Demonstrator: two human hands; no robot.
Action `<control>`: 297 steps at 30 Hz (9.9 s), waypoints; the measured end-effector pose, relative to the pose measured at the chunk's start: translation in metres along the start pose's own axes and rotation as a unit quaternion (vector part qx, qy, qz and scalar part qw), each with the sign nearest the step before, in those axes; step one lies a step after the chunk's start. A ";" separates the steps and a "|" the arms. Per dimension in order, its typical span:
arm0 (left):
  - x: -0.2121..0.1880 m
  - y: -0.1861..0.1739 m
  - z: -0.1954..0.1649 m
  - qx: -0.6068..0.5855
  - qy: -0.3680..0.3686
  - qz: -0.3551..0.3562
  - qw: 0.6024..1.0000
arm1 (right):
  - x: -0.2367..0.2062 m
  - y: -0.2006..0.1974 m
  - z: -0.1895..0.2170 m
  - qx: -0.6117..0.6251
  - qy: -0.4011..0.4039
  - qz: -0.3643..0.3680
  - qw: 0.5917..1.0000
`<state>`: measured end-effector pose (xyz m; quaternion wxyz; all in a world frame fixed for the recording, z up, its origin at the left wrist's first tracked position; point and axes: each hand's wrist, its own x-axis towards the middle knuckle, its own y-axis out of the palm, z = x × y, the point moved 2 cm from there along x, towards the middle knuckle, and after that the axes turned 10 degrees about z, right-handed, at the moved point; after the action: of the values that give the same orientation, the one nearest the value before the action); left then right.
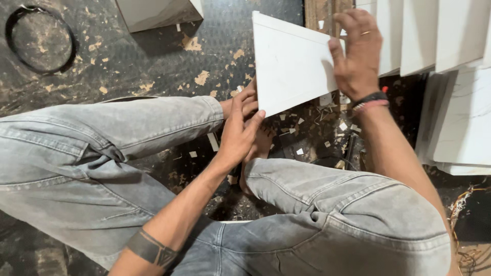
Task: The person sits on the floor and applies white edge banding tape to the edges of white furniture panels. They align the tape along a panel edge, press it in place, and run a heated hand iron along the tape to bond it, repeating the process on additional panel edges.
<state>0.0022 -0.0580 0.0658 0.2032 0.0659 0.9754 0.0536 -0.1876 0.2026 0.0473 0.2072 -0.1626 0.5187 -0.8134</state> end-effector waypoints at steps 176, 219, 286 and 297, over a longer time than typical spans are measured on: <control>0.124 -0.029 -0.014 0.161 0.096 0.053 0.981 | -0.065 0.000 0.024 0.442 0.258 -0.086 0.855; 0.012 -0.221 0.135 0.660 0.011 0.222 0.718 | -0.078 0.039 0.007 0.312 0.173 -0.074 0.931; 0.083 -0.003 -0.119 0.508 0.153 0.263 0.805 | -0.158 -0.004 0.055 0.581 0.289 -0.119 0.751; 0.140 -0.088 -0.108 0.561 0.218 0.117 0.790 | -0.047 -0.020 0.020 0.364 0.304 -0.137 0.870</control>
<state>-0.1783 -0.1318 0.0980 -0.0958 0.2685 0.8374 -0.4664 -0.1407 0.2189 0.0712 -0.0302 0.1102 0.1958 -0.9740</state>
